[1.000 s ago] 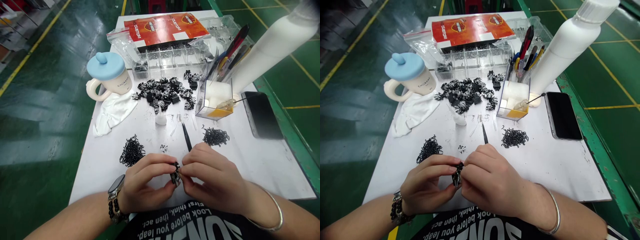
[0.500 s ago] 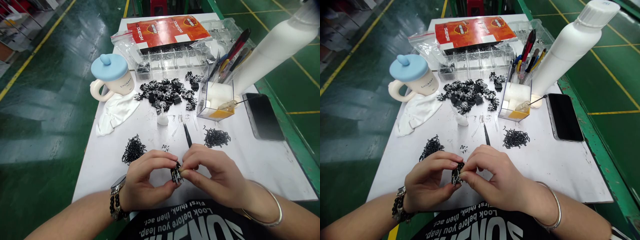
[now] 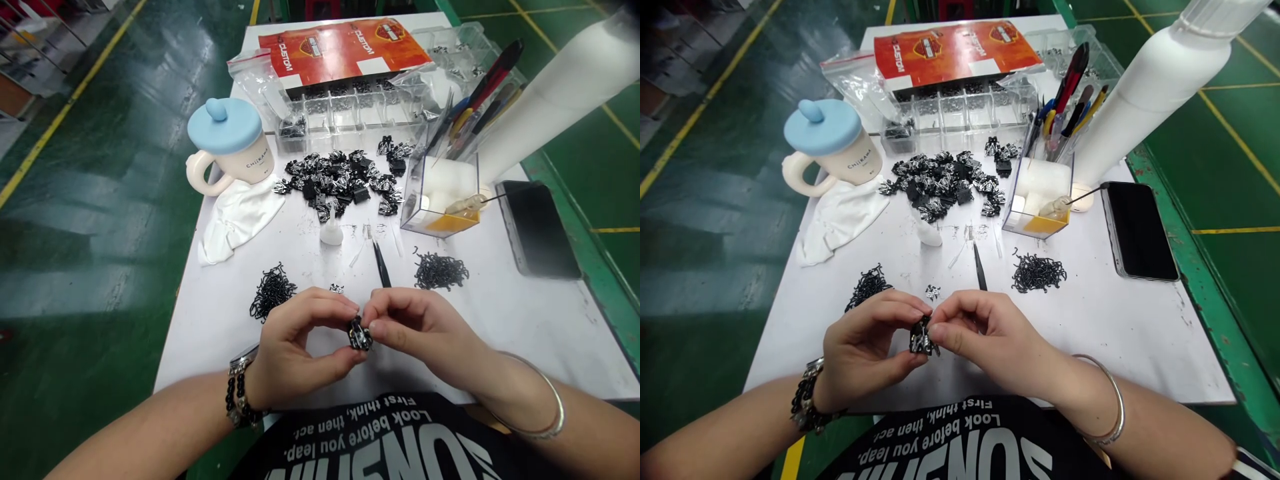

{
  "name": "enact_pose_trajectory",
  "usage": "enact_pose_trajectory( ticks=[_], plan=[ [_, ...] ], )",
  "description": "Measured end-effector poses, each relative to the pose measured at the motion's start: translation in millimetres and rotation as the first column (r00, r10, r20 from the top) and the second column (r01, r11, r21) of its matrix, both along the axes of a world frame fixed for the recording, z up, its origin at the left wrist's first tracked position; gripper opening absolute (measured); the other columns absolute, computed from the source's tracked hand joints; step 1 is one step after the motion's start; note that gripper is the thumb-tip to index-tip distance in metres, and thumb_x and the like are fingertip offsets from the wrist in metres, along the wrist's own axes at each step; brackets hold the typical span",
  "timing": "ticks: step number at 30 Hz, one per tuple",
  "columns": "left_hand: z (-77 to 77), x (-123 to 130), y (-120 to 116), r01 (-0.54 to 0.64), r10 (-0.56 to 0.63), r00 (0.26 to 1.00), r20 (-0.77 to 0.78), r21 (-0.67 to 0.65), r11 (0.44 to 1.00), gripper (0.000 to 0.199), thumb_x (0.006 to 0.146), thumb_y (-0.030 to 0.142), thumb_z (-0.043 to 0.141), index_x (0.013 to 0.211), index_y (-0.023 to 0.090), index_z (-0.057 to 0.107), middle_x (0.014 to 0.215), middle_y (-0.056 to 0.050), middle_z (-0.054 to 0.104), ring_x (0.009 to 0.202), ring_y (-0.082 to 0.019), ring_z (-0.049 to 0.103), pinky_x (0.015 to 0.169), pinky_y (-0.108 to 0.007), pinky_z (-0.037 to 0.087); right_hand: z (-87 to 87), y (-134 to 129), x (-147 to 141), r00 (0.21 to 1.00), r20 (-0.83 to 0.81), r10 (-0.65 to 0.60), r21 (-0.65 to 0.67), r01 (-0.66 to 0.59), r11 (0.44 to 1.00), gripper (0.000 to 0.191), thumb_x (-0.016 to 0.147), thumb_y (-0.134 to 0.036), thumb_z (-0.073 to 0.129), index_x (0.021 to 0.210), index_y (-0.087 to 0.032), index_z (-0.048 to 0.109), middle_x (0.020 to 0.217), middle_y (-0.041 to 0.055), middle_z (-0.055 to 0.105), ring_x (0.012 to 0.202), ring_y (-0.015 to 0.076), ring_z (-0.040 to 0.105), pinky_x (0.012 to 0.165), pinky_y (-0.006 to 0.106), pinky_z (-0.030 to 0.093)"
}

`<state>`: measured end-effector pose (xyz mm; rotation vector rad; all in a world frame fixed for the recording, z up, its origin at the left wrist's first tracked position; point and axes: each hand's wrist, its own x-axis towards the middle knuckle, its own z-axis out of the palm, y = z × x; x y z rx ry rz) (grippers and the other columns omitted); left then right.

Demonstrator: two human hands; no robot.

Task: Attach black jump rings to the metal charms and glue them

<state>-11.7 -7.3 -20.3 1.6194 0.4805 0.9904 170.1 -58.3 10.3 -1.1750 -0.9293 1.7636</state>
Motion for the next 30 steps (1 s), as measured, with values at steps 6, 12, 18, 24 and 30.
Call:
enact_pose_trajectory(
  ticks=[6,12,18,24,30],
  plan=[
    [1.7,-0.6,0.0,-0.007,0.007,1.000,-0.017,-0.021,1.000,0.043,0.062,0.004,0.076,0.102,0.015,0.064,0.092,-0.009,0.064,0.085,-0.018,0.062,0.069,-0.024,0.058,-4.3,0.0,-2.4,0.989,-0.132,-0.068,-0.071,0.059,0.996,0.011,0.072,-0.022,0.072,0.076,-0.015,0.064,0.073,-0.0013,0.061,0.067,0.0050,0.054,0.063,0.015,0.044],
    [4.4,0.1,-0.2,-0.035,0.034,0.999,-0.021,-0.035,0.999,0.039,0.060,0.009,0.080,0.096,0.015,0.065,0.086,-0.007,0.064,0.078,-0.016,0.061,0.065,-0.023,0.056,-10.1,-0.8,-4.7,0.975,-0.208,-0.082,-0.100,0.063,0.993,0.010,0.072,-0.019,0.073,0.078,-0.016,0.066,0.075,-0.0015,0.063,0.069,0.0044,0.056,0.065,0.013,0.046],
    [4.4,-0.9,-0.5,-0.064,0.061,0.997,-0.057,-0.044,0.997,0.035,0.062,0.016,0.081,0.092,0.017,0.064,0.080,-0.006,0.064,0.073,-0.016,0.061,0.062,-0.025,0.054,-8.7,-0.8,-7.7,0.978,-0.189,-0.088,-0.088,0.073,0.993,0.012,0.071,-0.022,0.074,0.077,-0.016,0.065,0.074,-0.0006,0.064,0.068,0.0060,0.057,0.064,0.016,0.047],
    [2.2,-1.2,-1.2,-0.046,0.045,0.997,-0.065,-0.026,0.999,0.037,0.061,0.015,0.080,0.095,0.017,0.064,0.082,-0.007,0.065,0.074,-0.017,0.060,0.063,-0.026,0.053,-7.4,-0.1,-5.9,0.997,-0.033,-0.063,-0.097,0.060,0.994,0.019,0.069,-0.030,0.074,0.073,-0.015,0.063,0.062,-0.0019,0.056,0.056,0.0048,0.046,0.050,0.015,0.037],
    [2.9,0.0,-1.3,-0.032,0.031,0.997,-0.074,-0.017,0.999,0.036,0.063,0.015,0.079,0.095,0.017,0.064,0.082,-0.007,0.065,0.074,-0.017,0.061,0.063,-0.027,0.053,-8.7,0.9,-3.0,0.996,-0.081,-0.026,-0.159,0.013,0.987,0.018,0.069,-0.029,0.074,0.075,-0.015,0.065,0.066,-0.0006,0.059,0.061,0.0065,0.052,0.057,0.018,0.043]
  ],
)
